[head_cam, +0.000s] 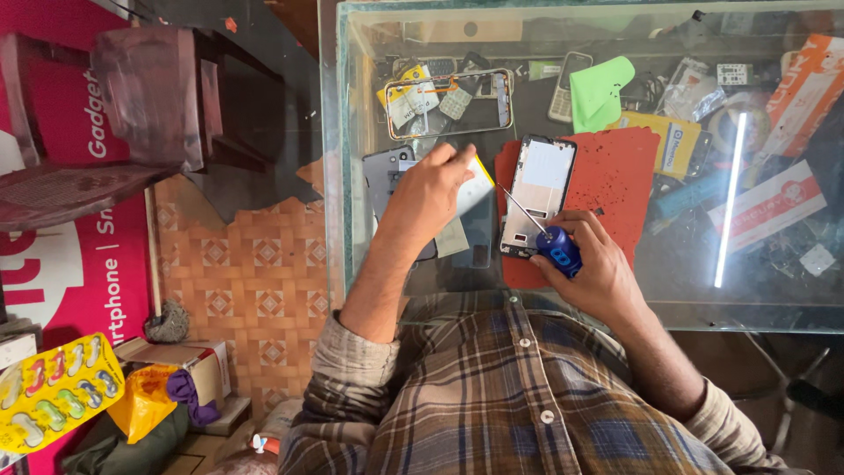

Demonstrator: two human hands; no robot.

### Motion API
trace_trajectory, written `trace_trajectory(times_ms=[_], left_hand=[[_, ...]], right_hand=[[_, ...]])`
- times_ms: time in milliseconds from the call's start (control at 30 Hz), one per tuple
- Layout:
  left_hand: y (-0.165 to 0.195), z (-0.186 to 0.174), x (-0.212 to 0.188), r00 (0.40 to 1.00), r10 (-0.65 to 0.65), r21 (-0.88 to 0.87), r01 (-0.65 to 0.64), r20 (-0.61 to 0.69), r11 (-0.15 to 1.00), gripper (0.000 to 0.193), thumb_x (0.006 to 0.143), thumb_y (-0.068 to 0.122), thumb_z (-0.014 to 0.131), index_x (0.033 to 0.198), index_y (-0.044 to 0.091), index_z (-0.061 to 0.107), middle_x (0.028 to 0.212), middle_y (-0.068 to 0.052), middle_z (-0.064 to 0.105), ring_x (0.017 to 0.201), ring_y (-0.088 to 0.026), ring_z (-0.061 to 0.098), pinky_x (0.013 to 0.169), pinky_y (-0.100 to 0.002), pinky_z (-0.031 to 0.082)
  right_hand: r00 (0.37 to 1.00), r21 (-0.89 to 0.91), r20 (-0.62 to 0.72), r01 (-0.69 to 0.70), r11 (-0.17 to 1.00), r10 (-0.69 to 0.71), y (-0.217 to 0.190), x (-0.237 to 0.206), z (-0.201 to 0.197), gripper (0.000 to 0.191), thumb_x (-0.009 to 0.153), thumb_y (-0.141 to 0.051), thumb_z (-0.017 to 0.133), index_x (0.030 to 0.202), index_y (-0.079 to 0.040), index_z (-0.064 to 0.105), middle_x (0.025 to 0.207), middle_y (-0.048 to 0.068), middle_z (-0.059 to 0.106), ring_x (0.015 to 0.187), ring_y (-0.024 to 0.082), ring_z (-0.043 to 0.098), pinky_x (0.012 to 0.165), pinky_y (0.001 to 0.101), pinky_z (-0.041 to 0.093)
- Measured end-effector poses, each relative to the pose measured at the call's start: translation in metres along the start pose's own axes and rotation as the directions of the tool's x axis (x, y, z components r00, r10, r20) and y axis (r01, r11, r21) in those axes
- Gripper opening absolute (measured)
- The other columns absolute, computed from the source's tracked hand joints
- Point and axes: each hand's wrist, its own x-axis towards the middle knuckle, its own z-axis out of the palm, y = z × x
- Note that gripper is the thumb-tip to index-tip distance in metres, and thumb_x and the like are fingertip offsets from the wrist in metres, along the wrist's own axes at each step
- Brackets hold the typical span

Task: The person uses a blue electric screwdriver to unscrew screws from a phone midframe bezel, repositioning the frame repeatedly to reach each screw. They then move to a phone back cover and continue unscrewing screws from it with the same driver.

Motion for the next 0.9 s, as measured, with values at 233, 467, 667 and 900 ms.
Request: trace_trajectory(times_ms=[233, 467, 667, 900], left_hand=[[0.003, -0.002, -0.009, 0.999, -0.037, 0.061, 0.038, -0.020, 0.997, 0.026, 0.093, 0.014, 0.073, 0.117, 0.002, 0.071, 0.094, -0.017, 0.069, 0.088, -0.038, 0.067, 0.072, -0.048, 0.054], [0.024, -0.013, -0.026, 0.999, -0.008, -0.273, -0.007, -0.051, 0.962, 0.024, 0.096, 0.000, 0.067, 0.120, 0.000, 0.070, 0.099, -0.014, 0.072, 0.089, -0.030, 0.076, 0.073, -0.039, 0.059], [0.049, -0.017, -0.047, 0.994, -0.054, -0.326, 0.021, -0.093, 0.945, 0.031, 0.087, 0.004, 0.078, 0.117, 0.000, 0.070, 0.097, -0.013, 0.072, 0.083, -0.029, 0.074, 0.069, -0.037, 0.058], [0.048, -0.021, -0.090, 0.988, -0.138, -0.233, 0.119, -0.071, 0.965, 0.020, 0.089, 0.008, 0.081, 0.108, 0.003, 0.074, 0.091, -0.012, 0.073, 0.077, -0.029, 0.071, 0.067, -0.039, 0.056]], right_hand=[[0.998, 0.034, -0.048, 0.053, 0.998, -0.051, -0.004, 0.003, -0.003, 0.040, 0.080, -0.018, 0.086, 0.101, 0.000, 0.057, 0.119, 0.015, 0.067, 0.106, 0.031, 0.068, 0.083, 0.0399, 0.057], [0.993, 0.358, -0.017, -0.102, 0.928, 0.116, -0.019, 0.023, 0.000, 0.051, 0.076, -0.015, 0.090, 0.116, -0.002, 0.061, 0.107, 0.003, 0.071, 0.089, 0.008, 0.064, 0.079, 0.0279, 0.054], [0.945, 0.552, 0.188, -0.326, 0.768, 0.266, -0.020, 0.048, 0.028, 0.040, 0.080, -0.007, 0.085, 0.109, -0.003, 0.057, 0.089, 0.004, 0.069, 0.071, 0.008, 0.068, 0.061, 0.0265, 0.059], [0.952, 0.621, 0.193, -0.307, 0.721, 0.239, -0.016, 0.042, 0.018, 0.040, 0.079, -0.002, 0.085, 0.107, -0.004, 0.056, 0.088, 0.003, 0.070, 0.072, 0.009, 0.068, 0.061, 0.0264, 0.059]])
